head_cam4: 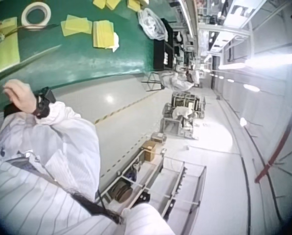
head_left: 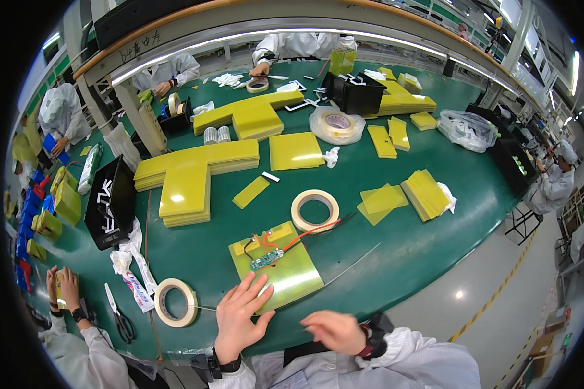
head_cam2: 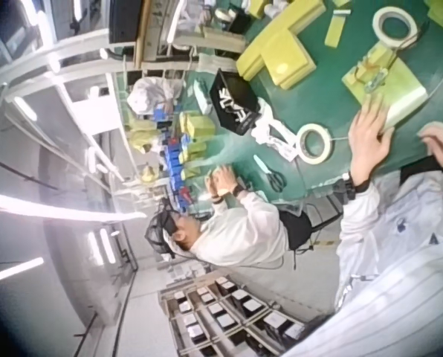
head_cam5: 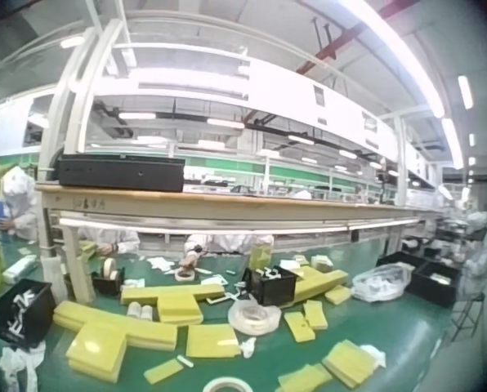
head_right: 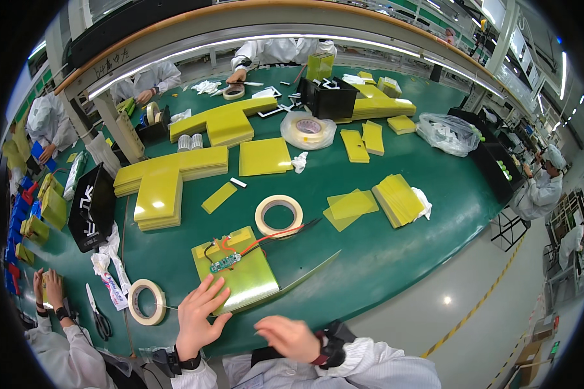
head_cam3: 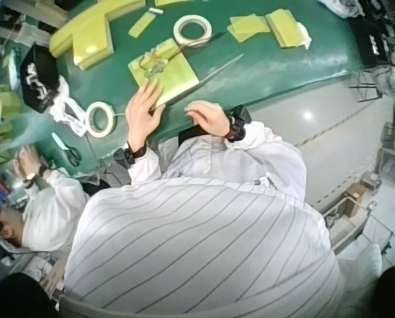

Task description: Applying insulation sheets and tape to assemble a battery pack assembly.

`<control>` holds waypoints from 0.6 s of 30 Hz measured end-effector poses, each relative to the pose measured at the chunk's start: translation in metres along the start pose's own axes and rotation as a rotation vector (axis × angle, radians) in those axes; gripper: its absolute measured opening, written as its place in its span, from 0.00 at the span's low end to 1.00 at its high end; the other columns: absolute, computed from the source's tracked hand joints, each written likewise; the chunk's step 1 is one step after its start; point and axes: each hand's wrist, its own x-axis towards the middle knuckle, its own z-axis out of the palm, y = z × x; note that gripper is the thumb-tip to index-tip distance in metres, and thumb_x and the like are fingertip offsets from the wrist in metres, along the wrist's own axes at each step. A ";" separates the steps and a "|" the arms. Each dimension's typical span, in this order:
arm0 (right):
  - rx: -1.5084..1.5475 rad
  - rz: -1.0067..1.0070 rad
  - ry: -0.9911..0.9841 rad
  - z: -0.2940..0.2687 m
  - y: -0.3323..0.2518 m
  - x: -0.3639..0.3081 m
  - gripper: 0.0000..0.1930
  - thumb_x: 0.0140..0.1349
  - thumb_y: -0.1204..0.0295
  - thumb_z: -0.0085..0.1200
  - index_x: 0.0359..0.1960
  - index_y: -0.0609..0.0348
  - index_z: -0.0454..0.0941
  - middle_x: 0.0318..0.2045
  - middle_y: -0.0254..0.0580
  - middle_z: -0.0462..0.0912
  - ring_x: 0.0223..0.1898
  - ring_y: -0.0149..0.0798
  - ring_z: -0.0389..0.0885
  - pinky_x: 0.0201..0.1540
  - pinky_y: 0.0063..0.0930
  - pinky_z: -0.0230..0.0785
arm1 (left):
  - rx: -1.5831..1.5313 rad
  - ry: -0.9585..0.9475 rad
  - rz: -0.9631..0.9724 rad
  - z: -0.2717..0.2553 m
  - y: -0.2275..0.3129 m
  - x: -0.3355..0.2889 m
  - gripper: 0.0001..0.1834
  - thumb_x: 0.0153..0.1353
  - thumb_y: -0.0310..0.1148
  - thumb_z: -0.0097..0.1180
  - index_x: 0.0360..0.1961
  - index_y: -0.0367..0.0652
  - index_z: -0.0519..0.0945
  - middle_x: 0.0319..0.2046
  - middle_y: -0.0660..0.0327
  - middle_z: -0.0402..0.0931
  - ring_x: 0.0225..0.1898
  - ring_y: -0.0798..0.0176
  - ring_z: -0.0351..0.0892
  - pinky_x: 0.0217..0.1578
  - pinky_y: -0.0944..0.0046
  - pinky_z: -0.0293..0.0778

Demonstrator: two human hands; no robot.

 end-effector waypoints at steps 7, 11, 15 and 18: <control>-0.721 -0.680 0.358 -0.053 0.031 0.044 0.11 0.48 0.76 0.64 0.34 0.59 0.79 0.35 0.38 0.84 0.34 0.34 0.82 0.32 0.26 0.71 | 0.003 -0.009 -0.025 -0.002 0.004 0.002 0.24 0.41 0.32 0.66 0.45 0.47 0.82 0.54 0.60 0.75 0.59 0.54 0.69 0.52 0.52 0.70; -0.885 -0.872 0.267 -0.058 0.043 0.053 0.07 0.52 0.71 0.63 0.31 0.52 0.78 0.37 0.34 0.85 0.40 0.31 0.80 0.45 0.31 0.64 | -0.004 -0.015 -0.032 0.000 0.003 0.001 0.24 0.41 0.32 0.66 0.45 0.47 0.82 0.54 0.60 0.75 0.59 0.54 0.70 0.52 0.52 0.70; -0.920 -0.996 0.220 -0.057 0.051 0.055 0.05 0.54 0.70 0.61 0.27 0.49 0.76 0.38 0.30 0.85 0.41 0.28 0.80 0.50 0.34 0.59 | -0.006 -0.023 -0.033 -0.001 0.003 0.001 0.24 0.41 0.32 0.66 0.46 0.47 0.82 0.54 0.60 0.75 0.59 0.54 0.70 0.51 0.51 0.70; -0.923 -1.012 0.170 -0.055 0.053 0.055 0.05 0.54 0.70 0.61 0.30 0.50 0.77 0.36 0.28 0.86 0.43 0.27 0.79 0.53 0.37 0.56 | -0.009 -0.024 -0.035 -0.001 0.002 0.001 0.24 0.41 0.32 0.66 0.46 0.47 0.82 0.53 0.60 0.75 0.59 0.54 0.70 0.51 0.51 0.70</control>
